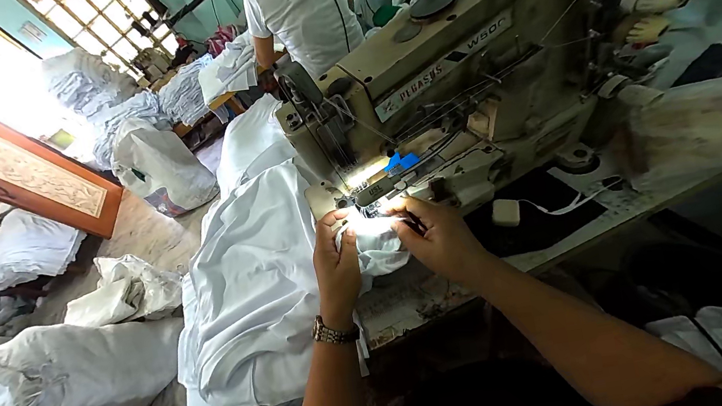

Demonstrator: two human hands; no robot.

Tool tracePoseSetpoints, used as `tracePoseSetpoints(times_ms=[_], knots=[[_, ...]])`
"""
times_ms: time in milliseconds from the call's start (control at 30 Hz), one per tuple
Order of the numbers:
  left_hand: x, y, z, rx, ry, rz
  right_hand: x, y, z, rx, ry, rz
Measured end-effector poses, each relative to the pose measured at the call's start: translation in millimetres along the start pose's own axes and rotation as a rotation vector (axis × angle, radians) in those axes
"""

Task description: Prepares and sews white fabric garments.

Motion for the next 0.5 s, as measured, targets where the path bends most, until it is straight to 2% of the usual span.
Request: tracePoseSetpoints(times_ms=[133,267,500], knots=[[0.3,0.0,-0.4,0.009,-0.017,-0.017,1.4,-3.4,3.8,-0.052,0.054,0.053],[0.4,-0.8,-0.4,0.015,-0.009,-0.033,3.3,-4.3,4.3,0.016,0.081,0.132],[-2.3,-5.2,3.2,0.009,0.055,0.012,5.3,-0.8,9.5,0.071,0.131,0.142]])
Point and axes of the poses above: each hand's wrist, its own x-axis away from the middle knuckle, its own z-axis out of the back of the hand, y = z × x, the point moved 5 cm from there along -x, towards the middle knuckle, and after that the axes turned 8 degrees about y, right-handed, at the moved point
